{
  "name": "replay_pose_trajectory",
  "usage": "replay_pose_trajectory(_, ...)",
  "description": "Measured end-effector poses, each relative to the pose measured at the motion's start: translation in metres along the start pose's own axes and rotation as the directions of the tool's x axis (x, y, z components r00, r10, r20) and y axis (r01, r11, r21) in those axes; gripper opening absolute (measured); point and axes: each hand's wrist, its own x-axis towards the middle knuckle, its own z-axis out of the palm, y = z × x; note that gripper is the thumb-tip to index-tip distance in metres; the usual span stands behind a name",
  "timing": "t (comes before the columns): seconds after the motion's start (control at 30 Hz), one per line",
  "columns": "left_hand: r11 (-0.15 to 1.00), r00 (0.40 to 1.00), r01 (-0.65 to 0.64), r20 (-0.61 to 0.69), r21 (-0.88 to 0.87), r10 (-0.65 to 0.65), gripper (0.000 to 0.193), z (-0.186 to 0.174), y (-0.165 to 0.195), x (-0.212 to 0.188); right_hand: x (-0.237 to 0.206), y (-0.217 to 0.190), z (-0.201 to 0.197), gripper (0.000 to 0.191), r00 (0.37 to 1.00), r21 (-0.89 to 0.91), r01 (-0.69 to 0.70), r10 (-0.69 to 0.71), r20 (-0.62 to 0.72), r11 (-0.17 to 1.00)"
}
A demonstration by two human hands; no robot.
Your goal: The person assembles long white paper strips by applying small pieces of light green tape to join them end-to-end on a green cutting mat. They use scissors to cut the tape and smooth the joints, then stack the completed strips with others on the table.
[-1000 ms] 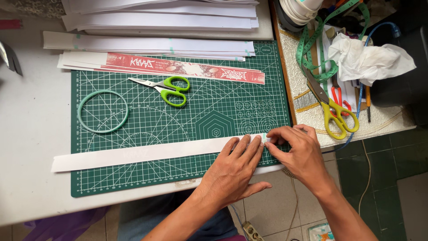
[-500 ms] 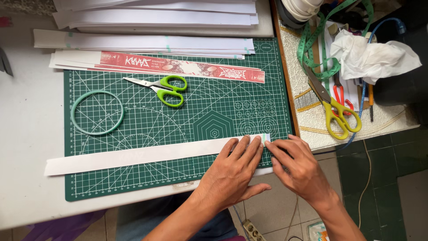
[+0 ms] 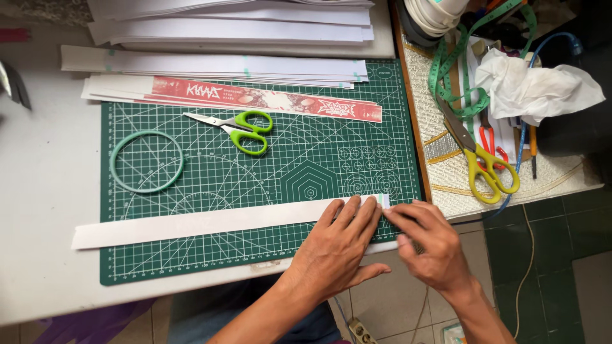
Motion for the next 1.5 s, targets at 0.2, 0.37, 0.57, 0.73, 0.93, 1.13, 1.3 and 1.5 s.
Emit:
replay_pose_trajectory(0.2, 1.000, 1.000, -0.010, -0.019, 0.023, 0.011, 0.096, 0.002, 0.001, 0.000, 0.003, -0.003, 0.004, 0.048, 0.994, -0.049, -0.080, 0.083, 0.064, 0.996)
replay_pose_trajectory(0.37, 1.000, 1.000, -0.012, -0.011, 0.015, 0.012, 0.095, 0.003, 0.001, -0.001, 0.011, -0.004, 0.002, 0.044, 0.995, -0.025, -0.086, 0.087, 0.056, 0.996)
replay_pose_trajectory(0.57, 0.999, 1.000, -0.013, -0.002, 0.035, 0.013, 0.096, 0.005, 0.000, -0.001, 0.018, -0.008, 0.002, 0.045, 0.991, -0.036, -0.119, 0.121, 0.064, 0.992)
replay_pose_trajectory(0.73, 1.000, 1.000, -0.015, -0.008, 0.015, 0.015, 0.095, 0.002, 0.001, 0.000, 0.023, -0.007, -0.007, 0.041, 0.966, 0.056, -0.230, 0.221, 0.132, 0.972)
replay_pose_trajectory(0.93, 1.000, 1.000, -0.015, -0.028, 0.001, 0.015, 0.096, -0.003, -0.001, -0.001, 0.005, -0.021, -0.006, 0.050, 0.995, -0.059, -0.085, 0.087, 0.038, 0.995)
replay_pose_trajectory(1.13, 0.998, 0.999, -0.011, -0.041, -0.066, 0.008, 0.094, 0.003, -0.001, -0.001, -0.005, -0.016, 0.003, 0.049, 1.000, -0.170, 0.001, 0.001, 0.012, 0.985)
replay_pose_trajectory(1.3, 0.998, 0.998, -0.004, -0.062, -0.056, 0.001, 0.094, -0.001, 0.000, -0.001, 0.004, -0.017, 0.001, 0.045, 0.989, -0.035, -0.151, 0.151, 0.000, 0.988)
replay_pose_trajectory(1.5, 0.997, 0.993, 0.063, -0.103, 0.033, -0.059, 0.084, -0.002, 0.009, 0.002, 0.006, -0.019, 0.006, 0.051, 0.981, -0.083, -0.190, 0.193, 0.028, 0.978)
